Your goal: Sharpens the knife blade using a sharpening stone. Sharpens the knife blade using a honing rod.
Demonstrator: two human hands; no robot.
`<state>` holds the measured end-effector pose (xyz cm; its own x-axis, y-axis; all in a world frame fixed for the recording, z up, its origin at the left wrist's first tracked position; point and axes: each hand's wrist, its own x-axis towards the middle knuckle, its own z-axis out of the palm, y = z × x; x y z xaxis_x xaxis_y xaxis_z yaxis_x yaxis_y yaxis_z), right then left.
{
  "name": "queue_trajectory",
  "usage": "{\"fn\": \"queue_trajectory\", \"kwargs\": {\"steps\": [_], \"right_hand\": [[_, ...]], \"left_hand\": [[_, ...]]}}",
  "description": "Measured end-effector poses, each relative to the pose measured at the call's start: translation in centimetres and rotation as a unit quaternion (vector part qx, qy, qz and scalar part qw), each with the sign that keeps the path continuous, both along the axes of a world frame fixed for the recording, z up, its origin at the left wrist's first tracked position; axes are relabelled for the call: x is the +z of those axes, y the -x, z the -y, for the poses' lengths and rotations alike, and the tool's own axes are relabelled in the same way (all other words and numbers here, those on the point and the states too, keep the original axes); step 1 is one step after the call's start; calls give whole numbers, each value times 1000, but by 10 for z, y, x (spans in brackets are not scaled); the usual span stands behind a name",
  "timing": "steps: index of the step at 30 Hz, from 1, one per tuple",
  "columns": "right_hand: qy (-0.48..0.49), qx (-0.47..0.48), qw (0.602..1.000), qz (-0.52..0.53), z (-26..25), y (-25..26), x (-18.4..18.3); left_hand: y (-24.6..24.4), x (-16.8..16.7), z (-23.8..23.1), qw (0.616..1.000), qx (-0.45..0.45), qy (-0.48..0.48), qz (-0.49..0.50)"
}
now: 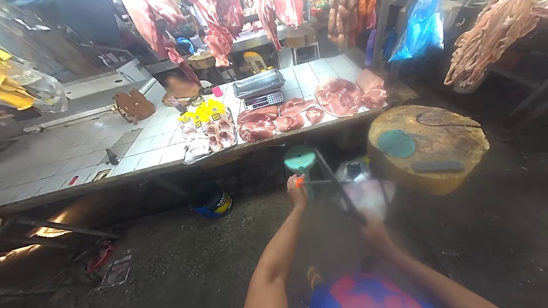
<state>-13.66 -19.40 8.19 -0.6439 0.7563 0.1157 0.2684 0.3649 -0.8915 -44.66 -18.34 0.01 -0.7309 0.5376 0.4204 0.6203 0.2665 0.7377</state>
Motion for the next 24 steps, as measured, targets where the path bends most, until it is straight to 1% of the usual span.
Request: {"fn": "queue_trajectory", "kwargs": {"steps": [1,2,3,5,7,8,9,11,12,13,14,16,17,18,20,22,23,24], "right_hand": [[-30,-8,998,-51,-2,4,8],[-52,-12,996,-76,-4,6,7],[-57,-12,996,-63,-4,4,-2],[-25,2,998,51,-2,-10,-37],[21,21,987,157,-2,-25,-66],[27,22,985,169,-3,-28,-65],[25,19,988,154,-3,-29,-54],[-4,-4,996,85,2,-23,-29],[-23,-15,998,51,2,-20,-23],[-38,-19,998,39,1,-19,-25],[-41,-16,997,58,1,-20,-35],[-12,3,988,151,-2,-29,-60],[0,10,983,183,-2,-33,-66],[-2,8,982,188,-2,-35,-64],[-36,-13,991,128,2,-33,-45],[-60,-29,994,81,4,-31,-39],[-53,-25,994,95,2,-33,-44],[-30,-11,991,133,0,-37,-50]], "left_hand": [[-1,-2,-1,1000,-4,-5,-5],[-1,-3,-3,1000,-6,-11,-9],[-2,-3,-5,1000,-6,-16,-6],[-2,0,-4,1000,-3,-18,-3],[0,5,-1,1000,4,-17,-5],[1,8,-3,1000,7,-15,-4],[2,9,-3,1000,6,-14,-5],[4,5,-4,1000,-6,-12,-14],[3,4,-6,1000,-10,-15,-18],[2,3,-8,999,-10,-22,-21],[2,3,-9,999,-7,-26,-25],[0,4,-8,999,0,-26,-24],[0,6,-8,999,2,-25,-23],[1,7,-8,999,3,-25,-21],[2,6,-10,999,-2,-28,-21],[1,2,-9,999,-7,-23,-25],[0,1,-9,999,-5,-21,-23],[0,1,-9,1000,-1,-20,-21]]}}
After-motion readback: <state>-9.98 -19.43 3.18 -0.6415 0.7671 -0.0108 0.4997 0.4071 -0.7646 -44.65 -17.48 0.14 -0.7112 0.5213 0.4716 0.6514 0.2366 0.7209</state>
